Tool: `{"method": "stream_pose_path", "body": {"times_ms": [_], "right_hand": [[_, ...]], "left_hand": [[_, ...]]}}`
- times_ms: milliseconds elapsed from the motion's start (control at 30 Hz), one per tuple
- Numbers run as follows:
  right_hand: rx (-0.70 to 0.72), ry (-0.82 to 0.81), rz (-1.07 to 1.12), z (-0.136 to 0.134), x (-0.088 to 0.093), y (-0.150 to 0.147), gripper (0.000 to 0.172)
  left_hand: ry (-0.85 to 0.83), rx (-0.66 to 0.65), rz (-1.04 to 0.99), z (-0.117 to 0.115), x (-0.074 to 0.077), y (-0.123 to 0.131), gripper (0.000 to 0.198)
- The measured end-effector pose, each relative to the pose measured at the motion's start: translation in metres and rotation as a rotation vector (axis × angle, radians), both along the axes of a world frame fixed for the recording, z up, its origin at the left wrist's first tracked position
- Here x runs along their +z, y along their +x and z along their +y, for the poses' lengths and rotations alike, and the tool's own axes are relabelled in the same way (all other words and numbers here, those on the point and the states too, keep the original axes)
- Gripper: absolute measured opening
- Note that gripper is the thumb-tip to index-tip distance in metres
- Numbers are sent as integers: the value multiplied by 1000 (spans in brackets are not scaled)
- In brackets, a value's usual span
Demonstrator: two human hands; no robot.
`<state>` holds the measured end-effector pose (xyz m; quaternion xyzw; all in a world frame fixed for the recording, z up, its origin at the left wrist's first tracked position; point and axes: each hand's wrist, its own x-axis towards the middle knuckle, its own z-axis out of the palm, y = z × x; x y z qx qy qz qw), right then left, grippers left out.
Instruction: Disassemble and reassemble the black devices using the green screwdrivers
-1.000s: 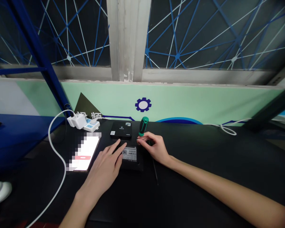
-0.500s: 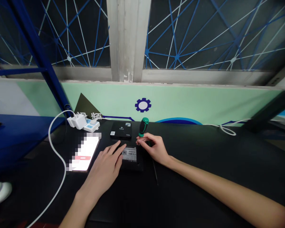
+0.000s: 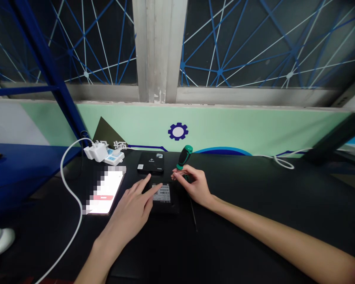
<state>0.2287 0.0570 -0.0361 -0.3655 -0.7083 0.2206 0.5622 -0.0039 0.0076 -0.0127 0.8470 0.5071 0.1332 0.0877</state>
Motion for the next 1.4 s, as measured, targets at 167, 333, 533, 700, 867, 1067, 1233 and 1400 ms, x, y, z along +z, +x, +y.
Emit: {"method": "stream_pose_path", "body": {"times_ms": [167,333,533,700,867,1067,1233,1400], "right_hand": [[1,9,21,-1,1,-1,18],[-1,-8,33,-1,1,-1,19],[22,-20,60,2,-5,1,18],[30,-30,66,2,-5,1,17],[28,-34,62,2,-4,1,17],[29,-42,59,2,-5,1,19],[36,-27,64,1,-3,0,17],[21,-24,57,2,-4,1,16]], "left_hand": [[5,1,-15,1,-4,-1,48],[94,40,-44,1,-6,0,42],[170,72,-59,5,-5,-1,38],[153,63,-58,5,-4,0,40],[115,47,-48,1,-3,1,42],[53,28,-56,0,-2,4,43],[136,81,6,0,2,7,41],[184,122,-30,0,1,7,36]]}}
